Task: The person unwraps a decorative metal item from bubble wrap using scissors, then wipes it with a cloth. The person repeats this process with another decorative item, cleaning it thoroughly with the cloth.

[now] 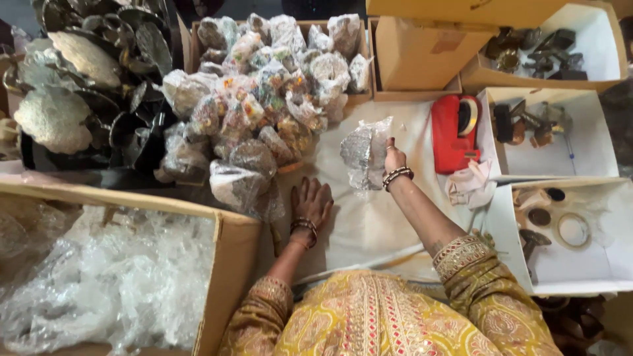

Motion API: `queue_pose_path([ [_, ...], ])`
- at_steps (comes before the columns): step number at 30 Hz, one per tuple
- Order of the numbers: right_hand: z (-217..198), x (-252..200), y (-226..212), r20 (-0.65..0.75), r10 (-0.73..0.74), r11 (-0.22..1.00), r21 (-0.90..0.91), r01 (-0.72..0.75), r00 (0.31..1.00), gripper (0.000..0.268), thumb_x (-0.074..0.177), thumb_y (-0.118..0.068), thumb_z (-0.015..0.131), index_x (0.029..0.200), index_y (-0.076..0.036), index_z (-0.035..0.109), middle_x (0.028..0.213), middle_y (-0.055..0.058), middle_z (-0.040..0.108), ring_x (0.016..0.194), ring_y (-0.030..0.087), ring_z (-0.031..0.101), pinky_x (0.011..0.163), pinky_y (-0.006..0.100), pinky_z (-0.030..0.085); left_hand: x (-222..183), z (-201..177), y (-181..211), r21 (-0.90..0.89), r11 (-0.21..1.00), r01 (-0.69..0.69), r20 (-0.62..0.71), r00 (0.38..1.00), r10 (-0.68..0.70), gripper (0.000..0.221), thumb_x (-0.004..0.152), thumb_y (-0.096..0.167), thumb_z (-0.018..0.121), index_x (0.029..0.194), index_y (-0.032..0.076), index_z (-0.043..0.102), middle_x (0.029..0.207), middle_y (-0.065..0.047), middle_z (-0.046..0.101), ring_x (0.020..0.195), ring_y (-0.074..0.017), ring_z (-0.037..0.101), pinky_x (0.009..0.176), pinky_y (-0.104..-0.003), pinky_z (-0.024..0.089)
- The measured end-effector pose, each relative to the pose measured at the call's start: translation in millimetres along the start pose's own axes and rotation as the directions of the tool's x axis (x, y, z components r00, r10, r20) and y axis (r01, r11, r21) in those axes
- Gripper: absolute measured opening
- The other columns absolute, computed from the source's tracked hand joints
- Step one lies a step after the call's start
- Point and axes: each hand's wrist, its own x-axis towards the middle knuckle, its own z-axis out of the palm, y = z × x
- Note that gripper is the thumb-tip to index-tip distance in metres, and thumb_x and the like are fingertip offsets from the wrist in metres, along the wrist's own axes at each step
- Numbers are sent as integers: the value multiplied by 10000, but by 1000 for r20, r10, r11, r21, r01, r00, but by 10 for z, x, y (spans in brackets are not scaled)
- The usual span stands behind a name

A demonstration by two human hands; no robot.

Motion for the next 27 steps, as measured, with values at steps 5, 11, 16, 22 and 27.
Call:
queue_pose_path([
  [5,287,728,77,-21,-112,992,57,113,994,607,1029,-609,516,844,-52,673,700,-14,473,652,153,364,602,391,326,47,-178,64,-21,1000,1,-1,1000,-1,541,969,434,551,1439,165,557,1565,-138,441,1523,-370,250,1210,-641,143],
  [11,481,957,-160,-84,-108,980,-176,92,991,657,1007,-638,485,1098,-35,730,1000,130,682,923,275,567,864,442,442,80,-217,70,-4,1000,9,13,1000,-9,512,976,410,537,1428,171,567,1567,-131,439,1516,-364,259,1211,-630,140],
  [16,553,1049,-334,-102,-21,921,-388,-20,995,744,985,-699,420,1291,-76,690,1303,205,679,1237,377,606,1067,467,394,87,-213,76,10,999,38,58,998,-39,509,962,407,539,1419,183,569,1563,-120,425,1506,-351,247,1197,-626,140],
  [22,653,1327,-279,-147,15,887,-454,-81,989,734,988,-693,417,1214,-61,716,1262,203,700,1185,391,632,1029,474,441,113,-312,130,-1,999,49,51,997,-49,491,955,410,554,1391,185,588,1540,-111,453,1497,-342,276,1197,-620,157],
  [27,610,796,-562,-145,-394,715,-669,203,908,525,1020,-522,546,1029,-48,771,1077,244,721,1019,448,676,872,537,519,123,-359,153,-25,998,55,44,998,-53,480,943,397,591,1371,179,605,1524,-122,466,1485,-348,299,1195,-620,169],
])
